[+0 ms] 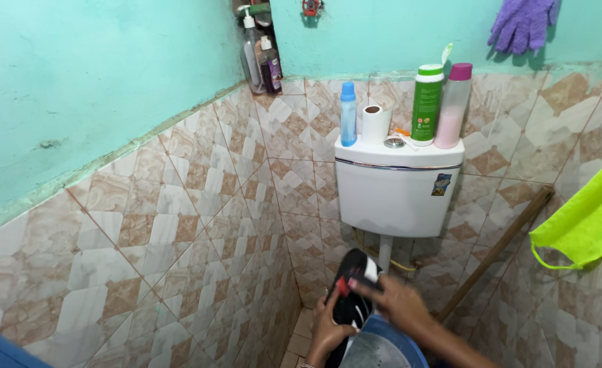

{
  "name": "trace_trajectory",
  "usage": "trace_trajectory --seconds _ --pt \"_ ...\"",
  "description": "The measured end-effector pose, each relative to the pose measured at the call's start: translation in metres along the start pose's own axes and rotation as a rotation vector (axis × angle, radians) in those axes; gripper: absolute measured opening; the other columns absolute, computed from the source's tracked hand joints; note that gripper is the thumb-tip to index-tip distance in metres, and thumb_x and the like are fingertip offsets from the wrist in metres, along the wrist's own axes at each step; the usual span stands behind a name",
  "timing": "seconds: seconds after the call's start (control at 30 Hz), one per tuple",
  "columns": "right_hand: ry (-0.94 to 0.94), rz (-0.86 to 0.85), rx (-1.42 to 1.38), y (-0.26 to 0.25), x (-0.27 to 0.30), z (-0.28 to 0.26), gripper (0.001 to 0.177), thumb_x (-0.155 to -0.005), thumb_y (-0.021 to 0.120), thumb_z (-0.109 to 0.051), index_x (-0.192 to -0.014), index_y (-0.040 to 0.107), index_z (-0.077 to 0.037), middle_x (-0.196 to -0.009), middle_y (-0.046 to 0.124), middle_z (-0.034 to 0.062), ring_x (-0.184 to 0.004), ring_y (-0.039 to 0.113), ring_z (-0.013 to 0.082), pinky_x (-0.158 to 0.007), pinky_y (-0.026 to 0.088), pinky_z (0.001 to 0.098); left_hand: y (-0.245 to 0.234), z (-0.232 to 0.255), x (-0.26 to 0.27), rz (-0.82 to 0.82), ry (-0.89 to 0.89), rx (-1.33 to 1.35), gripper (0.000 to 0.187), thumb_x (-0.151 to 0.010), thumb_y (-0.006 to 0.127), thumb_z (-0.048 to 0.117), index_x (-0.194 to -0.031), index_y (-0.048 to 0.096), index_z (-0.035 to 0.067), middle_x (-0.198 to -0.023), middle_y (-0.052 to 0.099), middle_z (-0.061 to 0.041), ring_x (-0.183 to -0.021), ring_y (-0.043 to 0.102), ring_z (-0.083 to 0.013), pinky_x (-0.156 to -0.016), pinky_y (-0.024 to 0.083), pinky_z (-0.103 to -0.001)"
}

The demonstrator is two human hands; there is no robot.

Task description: The person cleans a shoe using a brush and soapy water in a bucket, kemudian rinses a cloth and wipes the shoe.

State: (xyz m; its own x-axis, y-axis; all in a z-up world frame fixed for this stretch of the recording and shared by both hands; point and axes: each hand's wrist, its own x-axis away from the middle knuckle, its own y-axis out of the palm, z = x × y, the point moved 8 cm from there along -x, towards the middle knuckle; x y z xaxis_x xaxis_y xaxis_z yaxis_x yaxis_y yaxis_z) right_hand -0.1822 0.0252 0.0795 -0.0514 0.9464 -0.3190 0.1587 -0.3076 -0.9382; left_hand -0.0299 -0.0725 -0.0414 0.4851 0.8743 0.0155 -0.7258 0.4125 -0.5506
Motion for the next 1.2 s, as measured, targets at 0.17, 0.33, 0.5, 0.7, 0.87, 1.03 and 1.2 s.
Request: trace_trajectory --seconds 0.17,0.33,0.5,0.7,0.87,1.03,1.2 --pt "0.094 0.121 0.055 -0.011 -0.02 0.023 0.085 -0.077 0.076 -0.019 -0.148 0.042 -0.051 -0.096 0.057 0.01 -0.086 0.065 0.0307 -0.067 0.057 0.0428 0.004 0.019 0.006 0.025 0.028 0.122 0.12 -0.053 0.093 0.018 -0.157 0.039 0.041 -0.152 0.042 -0.015 -0.139 0.044 -0.035 -0.114 0.039 -0.043" --pt "0.384 0.124 -0.012 0.009 -0.029 0.086 0.083 -0.082 0.075 -0.023 -0.151 0.039 -0.05 -0.099 0.059 0.0123 -0.085 0.065 0.0307 -0.068 0.056 0.0427 -0.004 0.025 0.009 -0.033 0.189 0.389 0.116 -0.051 0.087 0.023 -0.158 0.044 0.031 -0.137 0.056 -0.015 -0.13 0.059 -0.0352 -0.112 0.047 -0.044" --pt "0.935 0.407 -1.634 0.084 0.035 0.178 0.063 -0.094 0.067 -0.028 -0.148 0.045 -0.006 -0.104 0.069 0.0235 -0.078 0.068 0.0279 -0.066 0.056 0.0405 -0.004 0.031 0.01 0.044 0.34 0.024 0.133 -0.058 0.098 0.04 -0.165 0.021 0.024 -0.15 0.037 -0.015 -0.142 0.037 -0.039 -0.105 0.029 -0.062" --pt "0.739 0.466 -2.236 0.091 0.053 0.121 0.044 -0.091 0.057 -0.032 -0.12 0.061 0.001 -0.1 0.075 0.0238 -0.069 0.071 0.0218 -0.061 0.057 0.0352 -0.008 0.052 0.013 0.181 0.44 0.038 0.141 -0.052 0.098 0.019 -0.16 0.008 0.017 -0.149 0.034 -0.021 -0.138 0.037 -0.0423 -0.109 0.03 -0.058" --pt "0.63 0.555 -2.208 0.057 0.033 0.082 0.041 -0.095 0.06 -0.032 -0.117 0.06 0.002 -0.091 0.07 0.0165 -0.071 0.071 0.0235 -0.066 0.059 0.0374 -0.003 0.06 0.011 0.241 0.501 0.102 0.135 -0.058 0.096 0.021 -0.158 0.006 0.009 -0.153 0.028 -0.029 -0.139 0.029 -0.0489 -0.109 0.03 -0.061" --pt "0.594 0.417 -1.786 0.04 0.021 0.046 0.045 -0.09 0.069 -0.026 -0.13 0.061 -0.006 -0.086 0.069 0.0088 -0.061 0.066 0.0189 -0.052 0.053 0.0331 0.044 0.004 -0.001 -0.268 -0.347 0.961 0.106 -0.073 0.071 0.047 -0.156 0.018 0.006 -0.148 0.036 -0.034 -0.135 0.036 -0.0535 -0.106 0.032 -0.067" --pt "0.568 0.178 -1.683 0.048 0.022 0.032 0.051 -0.089 0.069 -0.02 -0.136 0.057 -0.003 -0.097 0.072 0.009 -0.073 0.069 0.0155 -0.062 0.058 0.0315 0.09 0.039 0.025 -0.791 -0.74 1.809 0.092 -0.08 0.049 0.072 -0.148 0.05 0.01 -0.138 0.061 -0.03 -0.129 0.052 -0.0516 -0.104 0.041 -0.071"
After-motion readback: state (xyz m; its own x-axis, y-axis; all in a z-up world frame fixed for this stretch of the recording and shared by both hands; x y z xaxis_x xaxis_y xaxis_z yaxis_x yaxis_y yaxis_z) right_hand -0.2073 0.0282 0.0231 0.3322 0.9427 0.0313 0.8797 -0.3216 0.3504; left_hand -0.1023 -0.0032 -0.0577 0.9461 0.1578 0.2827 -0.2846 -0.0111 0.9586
